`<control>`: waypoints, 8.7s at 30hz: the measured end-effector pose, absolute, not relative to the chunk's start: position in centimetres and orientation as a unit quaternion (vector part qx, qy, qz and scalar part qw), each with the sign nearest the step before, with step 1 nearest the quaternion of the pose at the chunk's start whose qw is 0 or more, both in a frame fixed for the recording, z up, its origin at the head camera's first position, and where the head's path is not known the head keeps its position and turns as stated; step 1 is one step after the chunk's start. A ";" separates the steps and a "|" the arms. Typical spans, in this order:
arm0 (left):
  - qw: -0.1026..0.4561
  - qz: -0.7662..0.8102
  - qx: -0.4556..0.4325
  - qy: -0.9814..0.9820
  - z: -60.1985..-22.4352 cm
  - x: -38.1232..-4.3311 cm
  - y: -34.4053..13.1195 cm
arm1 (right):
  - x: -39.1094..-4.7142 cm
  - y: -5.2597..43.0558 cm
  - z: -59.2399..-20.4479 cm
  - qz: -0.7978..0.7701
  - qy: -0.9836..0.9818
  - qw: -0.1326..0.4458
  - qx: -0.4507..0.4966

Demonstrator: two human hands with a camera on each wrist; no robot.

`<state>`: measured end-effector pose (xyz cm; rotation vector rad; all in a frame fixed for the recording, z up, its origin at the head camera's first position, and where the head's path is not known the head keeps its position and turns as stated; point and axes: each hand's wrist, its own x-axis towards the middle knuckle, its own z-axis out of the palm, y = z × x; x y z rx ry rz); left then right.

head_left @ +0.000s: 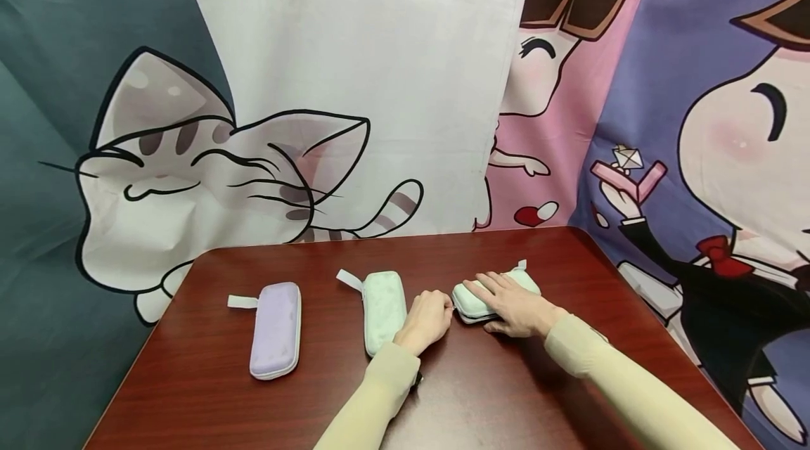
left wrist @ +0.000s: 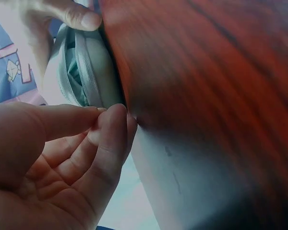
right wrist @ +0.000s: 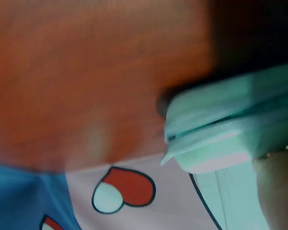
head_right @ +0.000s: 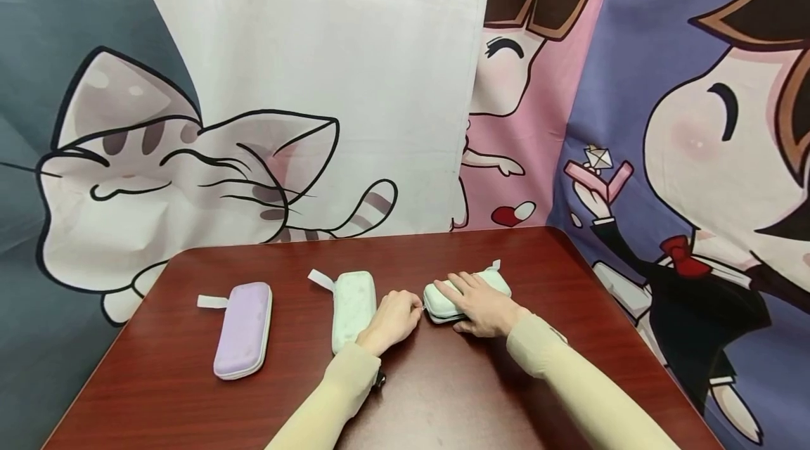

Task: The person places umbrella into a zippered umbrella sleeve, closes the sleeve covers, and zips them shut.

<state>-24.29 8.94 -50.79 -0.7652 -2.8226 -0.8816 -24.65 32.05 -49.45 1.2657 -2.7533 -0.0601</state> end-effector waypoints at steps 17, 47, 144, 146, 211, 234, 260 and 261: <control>0.042 -0.289 -0.265 -0.919 -50.9 -23.6 8.9 | -24.4 31.3 -50.3 -0.036 -0.909 0.119 0.398; 0.051 -0.291 -0.243 -0.924 -50.8 -23.5 8.6 | -24.7 34.5 -47.8 0.111 -0.937 -0.034 0.330; 0.039 -0.263 -0.244 -0.933 -50.4 -23.8 8.0 | -26.7 28.7 -48.0 -0.110 -0.902 0.138 0.394; 0.043 -0.262 -0.243 -0.933 -50.3 -23.7 7.8 | -26.8 28.5 -47.9 -0.115 -0.908 0.136 0.379; 0.061 -0.244 -0.171 -0.953 -50.9 -25.6 7.9 | -26.3 28.4 -46.1 -0.112 -0.953 0.076 0.270; 0.052 -0.283 -0.178 -0.941 -51.3 -25.4 8.7 | -26.1 29.5 -46.6 -0.046 -0.977 0.008 0.209; 0.027 -0.345 -0.114 -0.931 -51.8 -26.1 9.4 | -25.7 28.3 -47.1 -0.064 -0.984 0.031 0.162; 0.025 -0.350 -0.107 -0.930 -51.9 -26.2 9.5 | -25.6 28.3 -47.1 -0.066 -0.984 0.032 0.160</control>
